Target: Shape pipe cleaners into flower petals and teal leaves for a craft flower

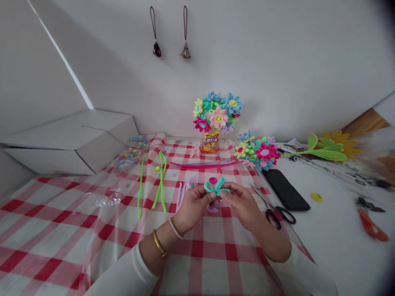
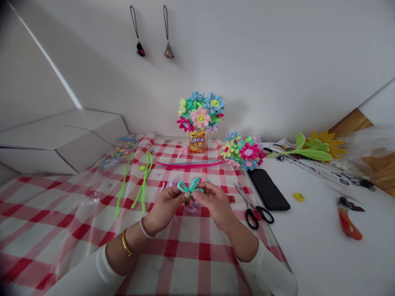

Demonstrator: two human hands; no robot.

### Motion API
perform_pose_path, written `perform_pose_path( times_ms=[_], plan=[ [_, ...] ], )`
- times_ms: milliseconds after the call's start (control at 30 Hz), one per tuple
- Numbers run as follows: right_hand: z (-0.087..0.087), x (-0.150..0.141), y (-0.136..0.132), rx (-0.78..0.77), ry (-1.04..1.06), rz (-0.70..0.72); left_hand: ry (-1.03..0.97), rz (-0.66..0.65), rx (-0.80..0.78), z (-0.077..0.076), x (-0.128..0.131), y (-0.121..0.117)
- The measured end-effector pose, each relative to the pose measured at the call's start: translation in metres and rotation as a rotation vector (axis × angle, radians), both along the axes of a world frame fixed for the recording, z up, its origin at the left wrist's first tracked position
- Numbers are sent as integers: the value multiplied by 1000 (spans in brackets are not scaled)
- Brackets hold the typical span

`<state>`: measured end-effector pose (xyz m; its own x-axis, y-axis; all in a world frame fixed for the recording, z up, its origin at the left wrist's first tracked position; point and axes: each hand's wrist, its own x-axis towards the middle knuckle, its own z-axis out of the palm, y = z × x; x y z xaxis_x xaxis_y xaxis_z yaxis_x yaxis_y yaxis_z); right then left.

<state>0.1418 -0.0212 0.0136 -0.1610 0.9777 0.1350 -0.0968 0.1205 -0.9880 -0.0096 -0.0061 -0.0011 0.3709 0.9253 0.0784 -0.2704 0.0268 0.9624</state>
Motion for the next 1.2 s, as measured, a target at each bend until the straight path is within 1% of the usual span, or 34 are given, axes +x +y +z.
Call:
perform_pose_path(
  times_ms=[67,200,267,333,400,500,600,767,867,933,1000,1067,1133,1200],
  plan=[
    [1,0,0,-9,-14,-25,7,-38,-35,-1,0,0],
    [3,2,0,-18,-82,-59,-6,-162,-88,1,0,-1],
    [4,2,-1,-27,-74,-53,-26,-174,-107,1,0,-1],
    [3,2,-1,-38,-20,-26,-63,-131,-124,0,1,-1],
    [2,1,-1,-45,16,-2,-144,-51,-134,-2,1,1],
    [-1,1,-2,-53,-13,19,-248,29,-116,-2,0,2],
    [-2,0,-2,-24,-32,33,-231,25,-74,2,0,1],
    [-2,-1,-3,34,-96,31,-121,-14,-26,4,4,-1],
    [-3,2,-1,95,-226,-2,-33,-49,30,5,1,0],
    [-3,5,0,176,-363,-62,-22,-107,21,9,-3,1],
    [-2,9,1,255,-515,-101,-72,-199,-71,14,-9,2],
    [0,11,1,319,-672,-79,-129,-276,-191,17,-13,3],
    [2,11,0,369,-818,-32,-123,-272,-273,15,-14,4],
    [3,10,-2,408,-921,6,-72,-197,-304,10,-12,5]
  ],
)
